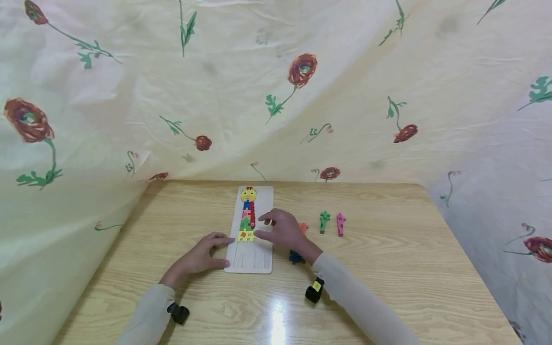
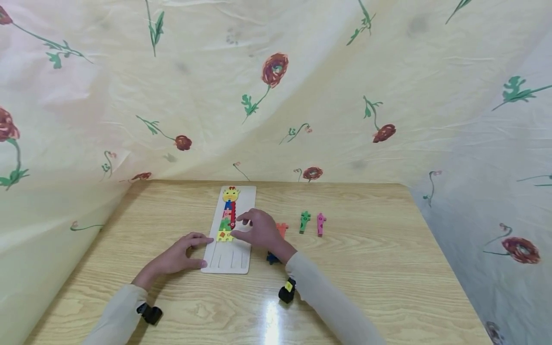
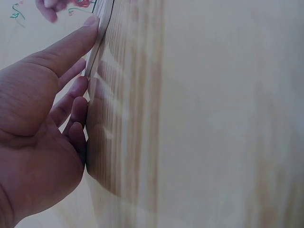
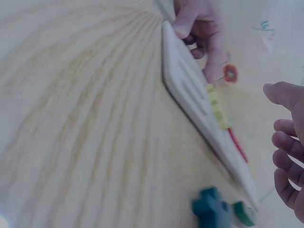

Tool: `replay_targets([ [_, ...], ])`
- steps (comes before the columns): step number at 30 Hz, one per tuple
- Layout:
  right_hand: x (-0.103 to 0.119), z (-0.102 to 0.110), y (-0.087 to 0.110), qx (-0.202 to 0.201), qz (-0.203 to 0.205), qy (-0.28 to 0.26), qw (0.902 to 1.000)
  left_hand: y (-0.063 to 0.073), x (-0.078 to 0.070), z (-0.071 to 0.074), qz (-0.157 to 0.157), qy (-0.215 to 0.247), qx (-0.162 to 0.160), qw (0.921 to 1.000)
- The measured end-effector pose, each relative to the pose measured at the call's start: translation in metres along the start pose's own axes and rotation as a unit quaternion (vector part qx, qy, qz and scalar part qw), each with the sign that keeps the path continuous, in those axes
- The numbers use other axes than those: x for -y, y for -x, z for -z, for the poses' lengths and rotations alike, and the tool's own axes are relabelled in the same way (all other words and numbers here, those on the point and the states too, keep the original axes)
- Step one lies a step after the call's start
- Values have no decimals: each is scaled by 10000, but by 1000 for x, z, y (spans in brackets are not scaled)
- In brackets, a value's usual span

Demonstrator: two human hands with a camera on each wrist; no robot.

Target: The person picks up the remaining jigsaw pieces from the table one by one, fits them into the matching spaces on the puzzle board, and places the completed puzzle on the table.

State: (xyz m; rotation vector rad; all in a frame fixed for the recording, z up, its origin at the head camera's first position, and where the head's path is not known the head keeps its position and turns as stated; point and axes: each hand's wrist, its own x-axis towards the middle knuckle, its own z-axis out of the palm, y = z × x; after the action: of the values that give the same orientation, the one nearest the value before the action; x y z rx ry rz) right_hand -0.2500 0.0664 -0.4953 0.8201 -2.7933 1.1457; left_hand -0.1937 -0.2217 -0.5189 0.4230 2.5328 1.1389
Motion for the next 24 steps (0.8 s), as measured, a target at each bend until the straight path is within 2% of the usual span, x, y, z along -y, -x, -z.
replay_targets([
  [7, 2, 29, 25, -163, 155, -63, 9997, 0, 2, -1, 80, -20, -52, 10000],
  [18, -17, 59, 70, -316, 321, 23, 9990, 1, 0, 0, 21, -90, -44, 9999],
  [24, -29, 62, 91, -115, 18, -64, 9999, 1, 0, 0, 150, 9, -73, 9999],
])
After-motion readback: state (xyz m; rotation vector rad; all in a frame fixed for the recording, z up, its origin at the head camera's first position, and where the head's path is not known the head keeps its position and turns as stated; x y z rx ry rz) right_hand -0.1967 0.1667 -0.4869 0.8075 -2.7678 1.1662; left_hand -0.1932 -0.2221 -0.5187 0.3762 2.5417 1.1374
